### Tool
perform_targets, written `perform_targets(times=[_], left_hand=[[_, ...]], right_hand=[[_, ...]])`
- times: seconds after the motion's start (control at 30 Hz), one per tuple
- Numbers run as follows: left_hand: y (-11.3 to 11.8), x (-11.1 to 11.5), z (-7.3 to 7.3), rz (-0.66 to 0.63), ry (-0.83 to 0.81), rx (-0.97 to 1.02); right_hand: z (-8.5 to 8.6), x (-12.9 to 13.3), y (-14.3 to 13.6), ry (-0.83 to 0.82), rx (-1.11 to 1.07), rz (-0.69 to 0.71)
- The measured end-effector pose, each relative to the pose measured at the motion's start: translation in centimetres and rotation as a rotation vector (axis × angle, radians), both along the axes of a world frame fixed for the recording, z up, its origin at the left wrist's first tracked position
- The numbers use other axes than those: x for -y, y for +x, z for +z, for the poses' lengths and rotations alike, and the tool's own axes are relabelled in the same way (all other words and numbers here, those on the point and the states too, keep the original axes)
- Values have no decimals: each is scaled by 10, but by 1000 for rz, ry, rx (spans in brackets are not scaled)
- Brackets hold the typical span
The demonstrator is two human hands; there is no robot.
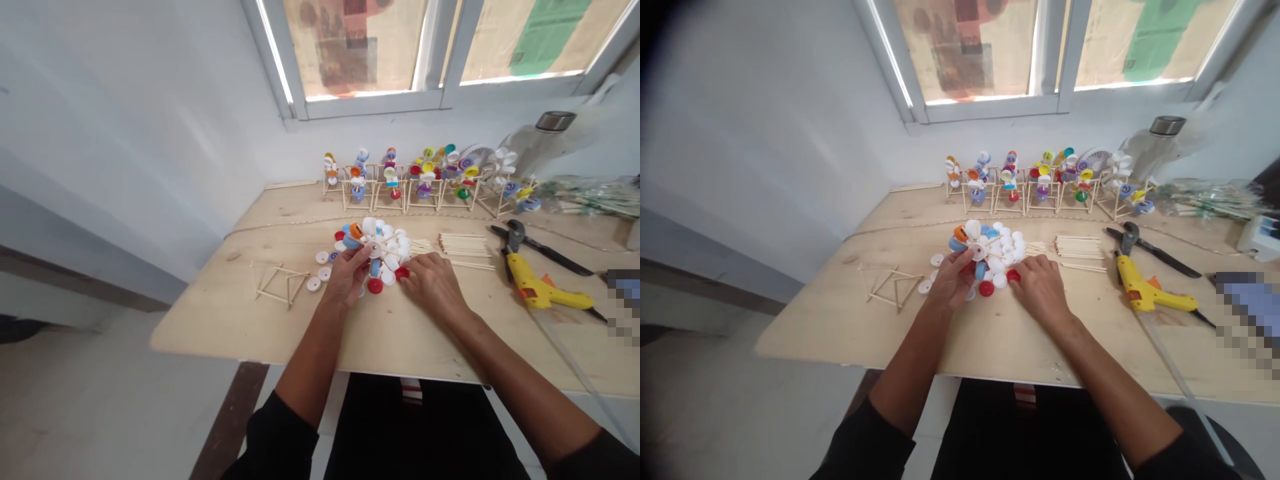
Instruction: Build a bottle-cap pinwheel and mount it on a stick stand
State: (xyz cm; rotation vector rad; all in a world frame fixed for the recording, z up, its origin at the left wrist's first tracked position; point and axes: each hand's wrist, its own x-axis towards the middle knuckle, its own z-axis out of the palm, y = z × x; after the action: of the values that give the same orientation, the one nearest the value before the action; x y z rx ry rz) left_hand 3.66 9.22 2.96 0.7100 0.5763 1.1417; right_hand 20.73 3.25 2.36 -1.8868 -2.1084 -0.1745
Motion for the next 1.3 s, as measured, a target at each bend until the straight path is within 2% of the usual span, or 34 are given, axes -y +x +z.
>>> perform_targets(times=[0.13, 0.33, 0.57, 0.67, 0.8, 0.87, 0.97, 1.03, 1.1, 1.2, 1.3], left_hand=[[0, 0, 0, 2, 16, -12], [2, -1, -3, -2, 51, -37], [1, -1, -3, -13, 73, -52], [2, 0, -2, -18, 68, -57], [4, 1, -2, -35, 63, -68], [4, 1, -2, -38, 67, -68], [4, 2, -2, -41, 72, -72], [4, 3, -2, -49, 75, -77], [5, 4, -3, -60, 79, -85], [6, 4, -5, -88, 83, -111], [6, 4, -6, -111, 87, -130]], right_hand=[[1, -5, -9, -25, 144, -18], [-1, -1, -11, -17, 155, -19], [4, 27, 17, 47, -65, -16], [3, 38, 28, 58, -68, -32], [-4, 46, 29, -3, -39, -25], [-5, 51, 33, 20, -52, 2], [-2, 62, 58, 140, -104, 20], [2, 73, 88, 228, -98, -36], [5, 85, 125, 280, -4, -126], [2, 99, 173, 225, 168, -194], [-9, 104, 200, 140, 246, -218]])
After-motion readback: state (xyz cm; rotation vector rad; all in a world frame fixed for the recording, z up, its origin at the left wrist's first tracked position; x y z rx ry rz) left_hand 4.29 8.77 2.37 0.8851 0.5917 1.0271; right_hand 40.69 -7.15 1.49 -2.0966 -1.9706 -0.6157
